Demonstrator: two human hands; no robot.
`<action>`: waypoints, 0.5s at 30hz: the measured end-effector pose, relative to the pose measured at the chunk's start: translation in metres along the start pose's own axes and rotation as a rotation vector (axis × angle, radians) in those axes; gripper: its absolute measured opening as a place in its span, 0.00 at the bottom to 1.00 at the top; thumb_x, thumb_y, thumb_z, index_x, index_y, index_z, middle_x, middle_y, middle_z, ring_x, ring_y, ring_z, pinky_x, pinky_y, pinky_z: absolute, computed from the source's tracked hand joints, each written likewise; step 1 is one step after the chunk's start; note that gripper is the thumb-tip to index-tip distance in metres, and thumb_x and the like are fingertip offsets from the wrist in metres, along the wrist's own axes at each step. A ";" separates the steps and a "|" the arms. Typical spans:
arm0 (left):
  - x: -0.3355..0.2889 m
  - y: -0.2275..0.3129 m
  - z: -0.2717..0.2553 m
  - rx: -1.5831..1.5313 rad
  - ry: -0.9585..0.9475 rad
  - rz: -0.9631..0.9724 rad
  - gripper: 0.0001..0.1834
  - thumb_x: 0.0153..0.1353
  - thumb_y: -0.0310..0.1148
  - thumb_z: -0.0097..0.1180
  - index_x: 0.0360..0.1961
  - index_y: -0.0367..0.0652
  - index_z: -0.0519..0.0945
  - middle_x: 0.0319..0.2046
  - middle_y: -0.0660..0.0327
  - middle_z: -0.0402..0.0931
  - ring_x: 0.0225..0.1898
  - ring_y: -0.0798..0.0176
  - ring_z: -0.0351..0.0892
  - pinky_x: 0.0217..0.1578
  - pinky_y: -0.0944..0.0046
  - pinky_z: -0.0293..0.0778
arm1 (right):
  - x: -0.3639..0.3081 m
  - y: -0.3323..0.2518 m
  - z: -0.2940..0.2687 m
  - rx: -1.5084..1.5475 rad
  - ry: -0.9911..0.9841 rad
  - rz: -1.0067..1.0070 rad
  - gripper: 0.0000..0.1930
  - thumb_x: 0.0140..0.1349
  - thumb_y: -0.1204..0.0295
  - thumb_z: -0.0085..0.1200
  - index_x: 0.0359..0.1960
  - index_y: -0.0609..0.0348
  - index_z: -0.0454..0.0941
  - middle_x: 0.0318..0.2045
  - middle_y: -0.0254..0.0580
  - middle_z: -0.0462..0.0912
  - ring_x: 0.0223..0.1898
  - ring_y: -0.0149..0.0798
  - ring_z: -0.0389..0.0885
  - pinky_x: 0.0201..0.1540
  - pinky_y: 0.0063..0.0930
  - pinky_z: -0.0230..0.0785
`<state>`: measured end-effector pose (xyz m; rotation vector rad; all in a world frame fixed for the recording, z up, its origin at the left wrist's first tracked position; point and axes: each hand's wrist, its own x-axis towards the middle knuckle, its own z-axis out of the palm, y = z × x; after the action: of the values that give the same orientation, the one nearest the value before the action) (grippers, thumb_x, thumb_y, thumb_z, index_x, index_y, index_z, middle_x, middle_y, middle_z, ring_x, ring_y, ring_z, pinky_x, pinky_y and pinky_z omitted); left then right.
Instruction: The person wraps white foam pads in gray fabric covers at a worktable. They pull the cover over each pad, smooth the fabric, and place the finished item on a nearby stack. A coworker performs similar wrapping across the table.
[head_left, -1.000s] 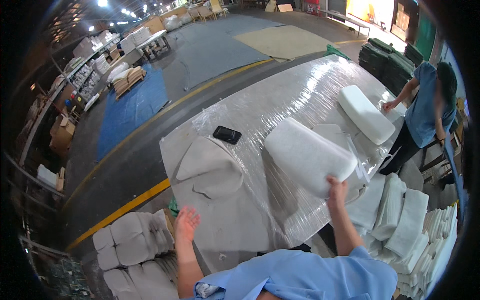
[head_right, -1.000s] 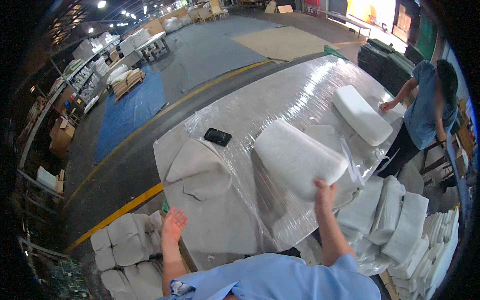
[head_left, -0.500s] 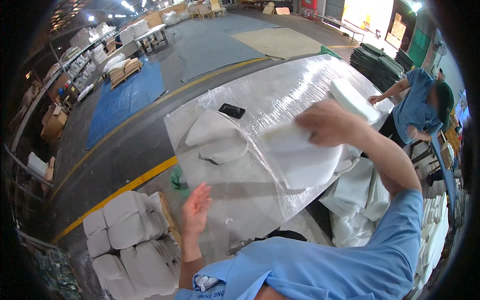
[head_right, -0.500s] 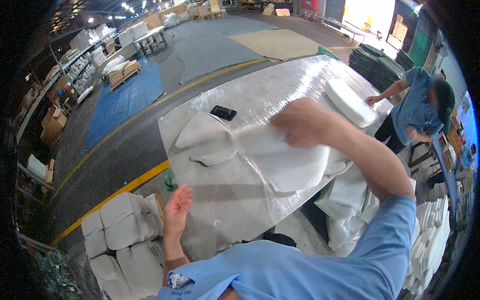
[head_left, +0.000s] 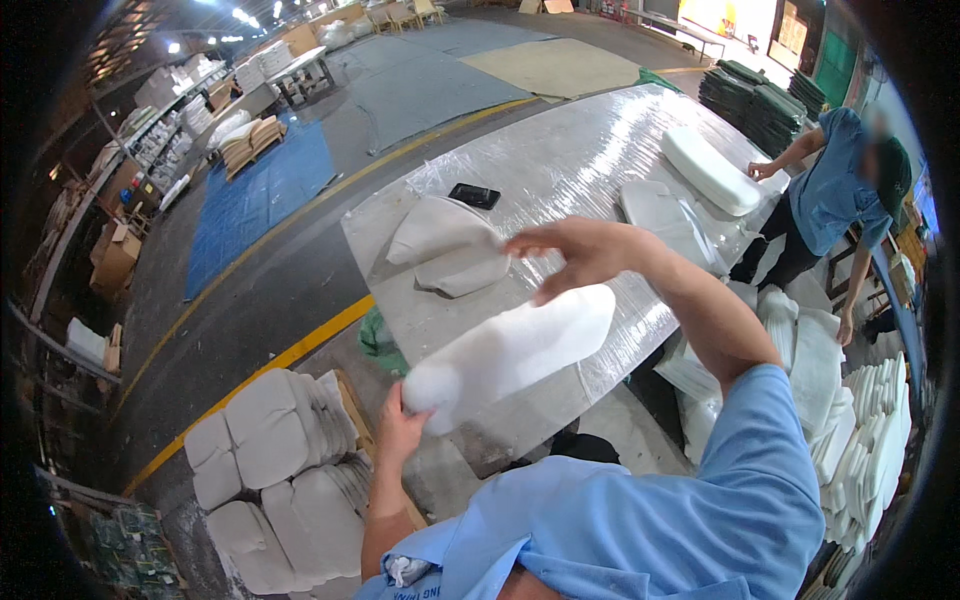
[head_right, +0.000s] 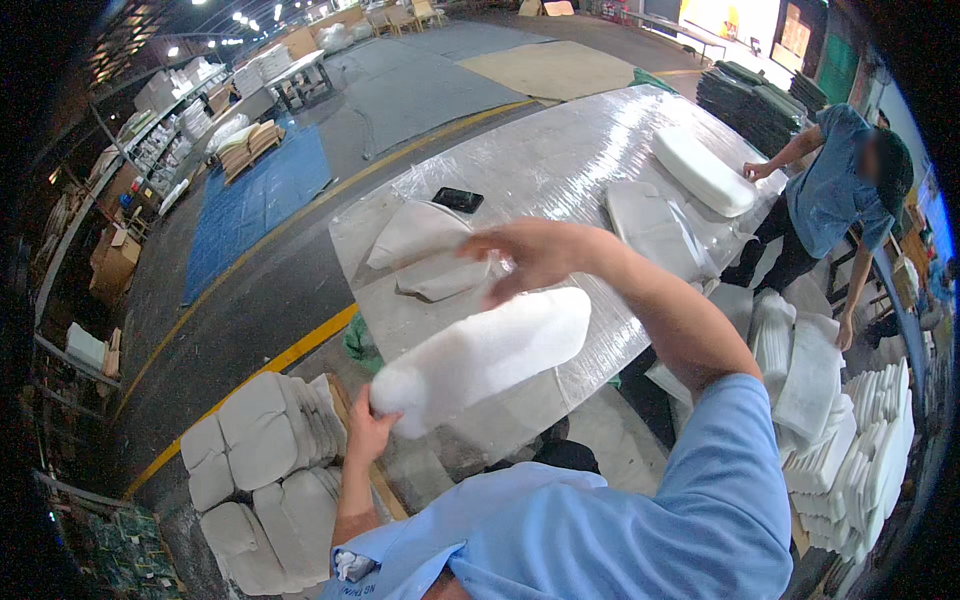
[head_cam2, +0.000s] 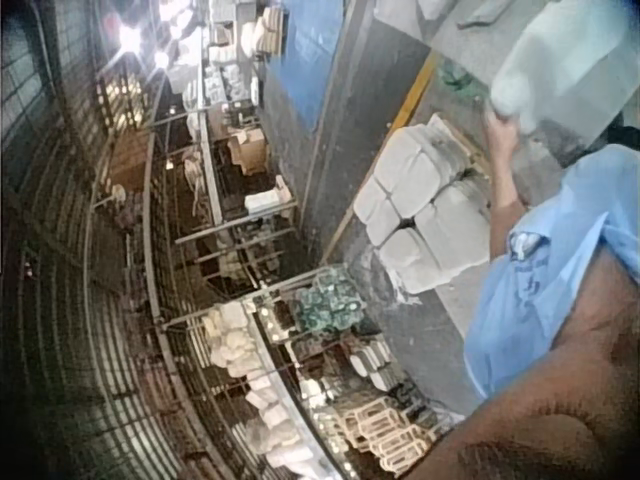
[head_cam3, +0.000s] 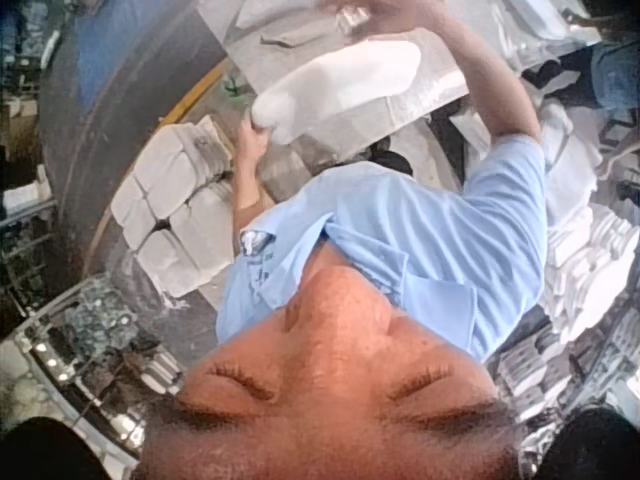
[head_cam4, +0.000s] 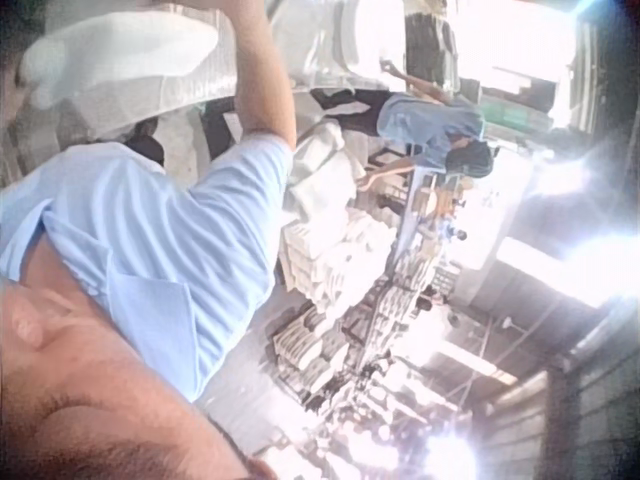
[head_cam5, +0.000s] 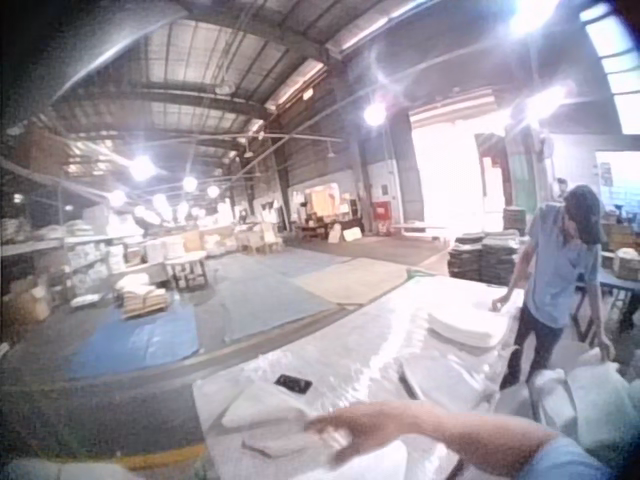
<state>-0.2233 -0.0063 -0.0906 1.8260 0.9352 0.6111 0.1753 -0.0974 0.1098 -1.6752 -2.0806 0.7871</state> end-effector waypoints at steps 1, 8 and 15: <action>-0.011 -0.018 -0.002 -0.012 0.004 -0.027 0.30 0.56 0.23 0.72 0.60 0.34 0.75 0.51 0.48 0.84 0.54 0.54 0.85 0.55 0.54 0.78 | -0.015 0.022 0.004 -0.031 -0.007 0.114 0.46 0.54 0.56 0.76 0.74 0.55 0.68 0.67 0.59 0.76 0.68 0.57 0.76 0.70 0.49 0.69; -0.043 -0.052 0.019 -0.060 0.042 -0.149 0.33 0.56 0.26 0.74 0.62 0.30 0.73 0.52 0.47 0.84 0.55 0.52 0.85 0.56 0.55 0.78 | -0.090 0.124 0.098 -0.038 0.101 0.419 0.56 0.47 0.64 0.79 0.79 0.50 0.57 0.75 0.52 0.64 0.73 0.57 0.66 0.77 0.50 0.60; -0.028 0.040 -0.021 0.369 -0.187 -0.072 0.46 0.56 0.32 0.76 0.73 0.36 0.66 0.68 0.42 0.71 0.70 0.45 0.71 0.68 0.50 0.68 | -0.085 0.138 0.144 0.099 0.440 0.467 0.35 0.54 0.69 0.74 0.65 0.51 0.72 0.59 0.48 0.78 0.62 0.58 0.78 0.64 0.48 0.72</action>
<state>-0.2418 -0.0284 -0.0456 2.1210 1.0312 0.2254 0.2170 -0.1885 -0.0826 -2.0820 -1.3570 0.5653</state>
